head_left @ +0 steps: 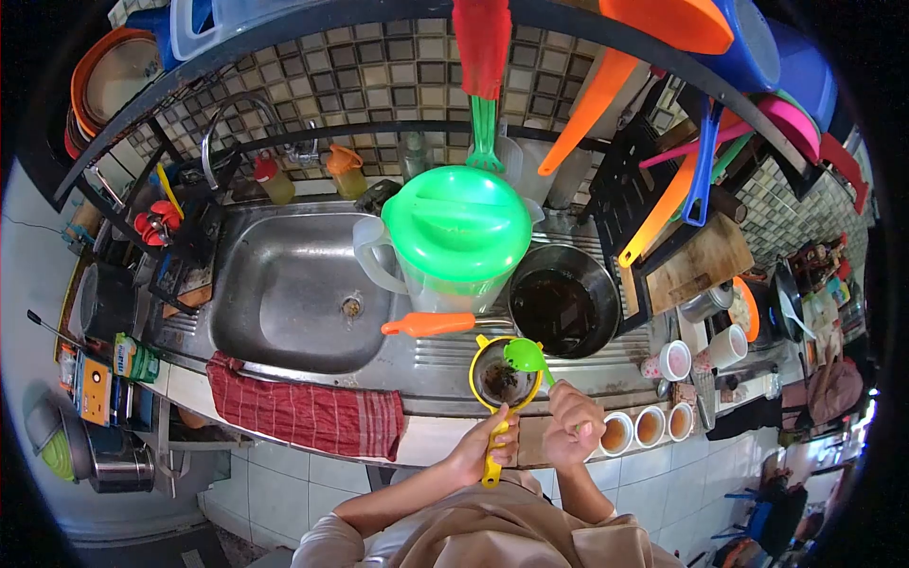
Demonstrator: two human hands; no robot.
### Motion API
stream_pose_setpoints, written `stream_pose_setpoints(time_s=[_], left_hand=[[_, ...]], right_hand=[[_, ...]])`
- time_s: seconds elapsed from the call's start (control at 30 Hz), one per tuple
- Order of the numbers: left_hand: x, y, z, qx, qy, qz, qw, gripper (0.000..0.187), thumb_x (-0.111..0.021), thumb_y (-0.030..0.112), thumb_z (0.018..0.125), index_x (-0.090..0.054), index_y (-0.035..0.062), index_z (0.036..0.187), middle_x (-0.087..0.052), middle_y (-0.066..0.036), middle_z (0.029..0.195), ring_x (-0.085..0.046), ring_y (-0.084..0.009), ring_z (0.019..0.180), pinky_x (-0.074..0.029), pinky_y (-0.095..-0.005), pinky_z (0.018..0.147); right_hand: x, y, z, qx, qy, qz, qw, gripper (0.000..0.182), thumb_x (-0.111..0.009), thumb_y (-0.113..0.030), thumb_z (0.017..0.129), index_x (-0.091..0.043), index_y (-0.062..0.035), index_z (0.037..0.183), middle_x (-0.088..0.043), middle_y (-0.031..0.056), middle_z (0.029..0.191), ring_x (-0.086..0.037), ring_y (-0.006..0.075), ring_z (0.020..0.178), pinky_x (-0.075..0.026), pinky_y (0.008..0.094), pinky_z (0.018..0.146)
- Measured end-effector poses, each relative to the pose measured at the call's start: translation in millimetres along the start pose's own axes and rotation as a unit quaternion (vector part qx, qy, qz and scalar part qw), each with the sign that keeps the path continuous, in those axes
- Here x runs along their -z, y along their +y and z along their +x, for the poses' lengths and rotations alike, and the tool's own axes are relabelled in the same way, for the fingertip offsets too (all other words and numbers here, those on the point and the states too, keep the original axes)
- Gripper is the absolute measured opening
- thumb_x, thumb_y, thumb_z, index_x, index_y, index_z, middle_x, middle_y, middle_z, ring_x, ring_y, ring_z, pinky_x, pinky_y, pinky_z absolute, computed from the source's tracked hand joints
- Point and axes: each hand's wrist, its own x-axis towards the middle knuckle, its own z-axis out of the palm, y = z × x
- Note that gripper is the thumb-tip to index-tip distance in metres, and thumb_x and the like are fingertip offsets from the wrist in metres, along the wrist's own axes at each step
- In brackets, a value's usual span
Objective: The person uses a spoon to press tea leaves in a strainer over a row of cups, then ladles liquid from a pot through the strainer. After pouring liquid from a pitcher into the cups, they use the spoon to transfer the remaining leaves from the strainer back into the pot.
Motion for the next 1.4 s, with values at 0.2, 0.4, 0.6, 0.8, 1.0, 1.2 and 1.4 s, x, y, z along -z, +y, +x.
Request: stream_pose_setpoints(time_s=[0.2,0.4,0.6,0.8,1.0,1.2,1.4], left_hand=[[-4,1,-1,0.000,0.008,-0.014,1.000,0.030,-0.043,0.044,0.088,-0.041,0.0149,0.080,-0.029,0.008,0.058,-0.026,-0.0029,0.044,-0.021,-0.0168,0.040],[-5,0,-2,-0.005,0.029,-0.018,0.999,0.031,-0.043,0.044,0.088,-0.042,0.0148,0.081,-0.031,0.008,0.058,-0.027,-0.0028,0.044,-0.022,-0.0164,0.040],[-2,-5,2,-0.011,0.056,-0.046,0.997,0.031,-0.044,0.044,0.088,-0.042,0.0140,0.080,-0.034,0.007,0.057,-0.030,-0.0027,0.041,-0.024,-0.0164,0.038],[-3,-5,2,-0.003,0.060,-0.053,0.997,0.031,-0.043,0.043,0.088,-0.042,0.0143,0.078,-0.035,0.006,0.056,-0.030,-0.0031,0.040,-0.025,-0.0169,0.037],[19,-10,9,-0.017,-0.023,-0.059,0.998,0.030,-0.036,0.038,0.092,-0.045,0.0105,0.102,-0.047,0.002,0.078,-0.046,-0.0046,0.056,-0.037,-0.0178,0.043],[19,-10,9,-0.026,-0.063,-0.062,0.996,0.030,-0.035,0.036,0.093,-0.044,0.0101,0.104,-0.047,0.002,0.077,-0.045,-0.0048,0.055,-0.037,-0.0179,0.043],[3,-5,5,-0.005,0.027,-0.045,0.999,0.031,-0.044,0.044,0.088,-0.042,0.0148,0.078,-0.035,0.006,0.057,-0.029,-0.0037,0.042,-0.025,-0.0175,0.038]], right_hand=[[7,2,-7,0.027,-0.137,-0.060,0.988,0.045,-0.041,-0.029,0.084,-0.035,-0.0027,0.048,-0.036,0.0049,0.046,-0.035,0.0195,0.041,-0.030,0.0335,0.047],[14,7,-11,0.072,-0.295,-0.127,0.944,0.033,-0.042,-0.022,0.079,-0.050,0.0006,0.056,-0.044,0.0091,0.054,-0.047,0.0244,0.052,-0.036,0.0354,0.049],[15,10,-18,0.045,-0.356,-0.134,0.924,0.025,-0.044,-0.017,0.076,-0.056,0.0008,0.063,-0.046,0.0095,0.057,-0.046,0.0243,0.052,-0.037,0.0368,0.051],[16,7,-22,0.047,-0.320,-0.117,0.939,0.026,-0.044,-0.018,0.076,-0.056,0.0011,0.063,-0.049,0.0103,0.060,-0.046,0.0245,0.052,-0.037,0.0373,0.052],[16,10,-25,0.021,-0.342,-0.104,0.934,0.027,-0.044,-0.019,0.074,-0.055,0.0016,0.062,-0.047,0.0101,0.057,-0.046,0.0248,0.051,-0.038,0.0373,0.053],[11,15,-17,0.045,-0.348,-0.129,0.927,0.026,-0.043,-0.018,0.072,-0.054,0.0023,0.060,-0.044,0.0101,0.054,-0.045,0.0250,0.050,-0.037,0.0369,0.052],[14,15,-22,0.035,-0.284,-0.112,0.952,0.026,-0.045,-0.019,0.070,-0.054,0.0023,0.058,-0.043,0.0094,0.053,-0.043,0.0244,0.047,-0.037,0.0361,0.052]])
